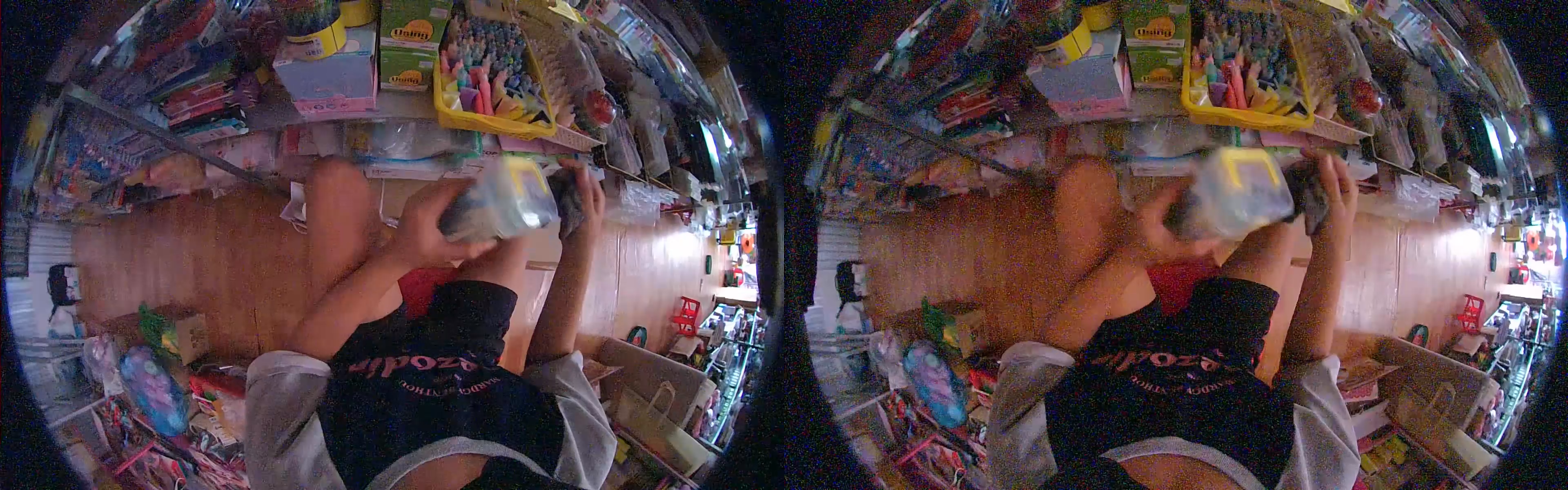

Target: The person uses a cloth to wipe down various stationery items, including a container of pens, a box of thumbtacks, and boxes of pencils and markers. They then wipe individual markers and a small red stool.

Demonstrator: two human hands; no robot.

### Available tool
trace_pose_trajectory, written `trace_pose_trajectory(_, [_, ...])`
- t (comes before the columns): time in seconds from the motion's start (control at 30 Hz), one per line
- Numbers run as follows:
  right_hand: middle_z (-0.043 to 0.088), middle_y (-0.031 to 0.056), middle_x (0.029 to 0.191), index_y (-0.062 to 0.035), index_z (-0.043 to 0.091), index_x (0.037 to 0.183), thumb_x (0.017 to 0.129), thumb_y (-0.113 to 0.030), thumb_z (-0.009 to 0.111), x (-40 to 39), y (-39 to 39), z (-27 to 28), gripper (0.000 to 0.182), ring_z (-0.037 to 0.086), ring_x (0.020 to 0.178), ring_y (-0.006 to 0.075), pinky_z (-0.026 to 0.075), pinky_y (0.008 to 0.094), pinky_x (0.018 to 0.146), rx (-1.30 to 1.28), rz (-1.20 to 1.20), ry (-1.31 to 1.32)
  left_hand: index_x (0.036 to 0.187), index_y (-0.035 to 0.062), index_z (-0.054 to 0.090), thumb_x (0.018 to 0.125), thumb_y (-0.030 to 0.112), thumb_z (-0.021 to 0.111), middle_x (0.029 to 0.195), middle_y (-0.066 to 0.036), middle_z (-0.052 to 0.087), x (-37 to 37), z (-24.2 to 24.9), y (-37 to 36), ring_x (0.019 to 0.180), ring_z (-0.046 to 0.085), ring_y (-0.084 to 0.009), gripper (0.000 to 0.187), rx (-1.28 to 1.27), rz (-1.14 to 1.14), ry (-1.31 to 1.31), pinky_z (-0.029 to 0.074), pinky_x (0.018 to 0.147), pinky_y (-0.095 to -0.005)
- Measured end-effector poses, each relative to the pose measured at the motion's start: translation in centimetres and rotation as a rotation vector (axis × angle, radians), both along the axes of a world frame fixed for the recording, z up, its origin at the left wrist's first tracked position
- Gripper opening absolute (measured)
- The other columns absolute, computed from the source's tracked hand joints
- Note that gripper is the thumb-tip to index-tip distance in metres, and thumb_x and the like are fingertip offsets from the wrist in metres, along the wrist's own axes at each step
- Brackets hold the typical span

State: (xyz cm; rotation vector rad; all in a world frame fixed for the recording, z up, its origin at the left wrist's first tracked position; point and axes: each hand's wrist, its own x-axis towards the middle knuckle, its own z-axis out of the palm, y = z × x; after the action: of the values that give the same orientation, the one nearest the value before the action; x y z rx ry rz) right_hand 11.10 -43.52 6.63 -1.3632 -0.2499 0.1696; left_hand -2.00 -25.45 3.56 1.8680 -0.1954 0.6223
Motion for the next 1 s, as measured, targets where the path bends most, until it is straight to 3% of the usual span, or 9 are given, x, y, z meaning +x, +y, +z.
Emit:
trace_pose_trajectory(0.07, [0.056,0.0085,0.088,0.0008,0.052,0.103,0.074,-0.035,0.054,-0.5,-0.8,-1.8,0.046,0.052,0.082,0.0159,0.04,0.0277,0.076,-0.156,0.275,-0.101,0.106,0.0004,0.044,0.056,0.029,0.071,0.097,-0.012,0.053,0.1,0.0,0.4,0.091,0.05,-0.0208,0.064,-0.222,0.014,0.012,0.038,0.082,-0.0332])
trace_pose_trajectory(0.13, [0.052,0.0104,0.104,-0.0007,0.048,0.109,0.071,-0.031,0.057,-2.5,0.4,-2.8,0.049,0.046,0.099,0.0181,0.034,0.0292,0.086,-0.307,0.434,-0.259,0.111,0.0003,0.038,0.061,0.023,0.069,0.1,-0.009,0.051,0.3,0.0,0.7,0.094,0.046,-0.0163,0.063,-0.815,-0.094,0.068,0.034,0.086,-0.0312])
trace_pose_trajectory(0.3, [0.052,0.0084,0.104,-0.0018,0.05,0.107,0.078,-0.022,0.051,-6.8,3.4,-4.4,0.035,0.045,0.1,0.0169,0.033,0.0279,0.086,-0.43,0.326,-0.046,0.109,0.0012,0.039,0.065,0.025,0.064,0.099,-0.008,0.051,0.2,-1.4,1.2,0.093,0.049,-0.0182,0.056,-1.066,-0.062,0.078,0.037,0.083,-0.0317])
trace_pose_trajectory(0.4, [0.053,0.0083,0.102,-0.001,0.049,0.107,0.082,-0.024,0.045,-4.8,4.4,-5.4,0.034,0.046,0.098,0.0166,0.034,0.0276,0.085,-0.132,0.253,0.166,0.106,0.0035,0.044,0.068,0.033,0.059,0.096,-0.008,0.053,0.4,-2.0,2.0,0.088,0.052,-0.0183,0.051,-1.128,-0.155,0.052,0.041,0.078,-0.0322])
trace_pose_trajectory(0.47, [0.051,0.009,0.105,-0.0003,0.047,0.108,0.084,-0.027,0.041,-3.4,4.8,-4.5,0.037,0.046,0.098,0.0168,0.034,0.0268,0.084,0.285,0.048,0.173,0.104,0.0048,0.046,0.07,0.041,0.053,0.093,-0.008,0.054,0.5,-1.4,1.9,0.084,0.054,-0.0181,0.051,-1.454,-0.193,0.268,0.043,0.075,-0.0326])
trace_pose_trajectory(0.6, [0.05,0.0095,0.107,-0.0001,0.044,0.112,0.082,-0.026,0.045,-4.0,7.7,0.4,0.039,0.046,0.098,0.0176,0.034,0.0269,0.085,0.562,0.188,0.12,0.118,0.0068,0.036,0.072,0.051,0.035,0.107,-0.013,0.049,1.1,-1.4,0.4,0.095,0.049,-0.0281,0.063,-1.405,-0.078,0.35,0.038,0.084,-0.0398])
trace_pose_trajectory(0.67, [0.049,0.01,0.109,-0.0001,0.041,0.114,0.079,-0.022,0.051,-4.7,9.1,-0.1,0.043,0.046,0.099,0.0186,0.032,0.0275,0.087,-0.036,0.104,-0.377,0.108,0.009,0.045,0.072,0.048,0.045,0.095,-0.009,0.054,1.1,-2.3,0.4,0.085,0.053,-0.024,0.053,-1.387,-0.138,0.301,0.041,0.078,-0.0355])
trace_pose_trajectory(0.87, [0.05,0.0091,0.105,-0.0003,0.043,0.113,0.074,-0.014,0.058,-7.1,7.2,-1.6,0.044,0.045,0.097,0.0137,0.033,0.0258,0.085,-0.211,0.454,-0.288,0.117,0.0122,0.037,0.072,0.055,0.039,0.112,-0.008,0.044,1.4,0.9,1.8,0.1,0.045,-0.0251,0.063,-1.395,0.094,0.095,0.035,0.086,-0.0372])
trace_pose_trajectory(1.0, [0.051,0.0106,0.105,-0.0019,0.048,0.108,0.073,-0.018,0.06,-8.0,5.2,-2.8,0.041,0.046,0.097,0.0148,0.033,0.0276,0.085,-0.187,0.438,-0.077,0.119,0.0141,0.035,0.074,0.056,0.035,0.112,-0.007,0.044,0.9,1.4,2.6,0.1,0.045,-0.0243,0.061,-1.338,0.256,0.121,0.036,0.085,-0.0379])
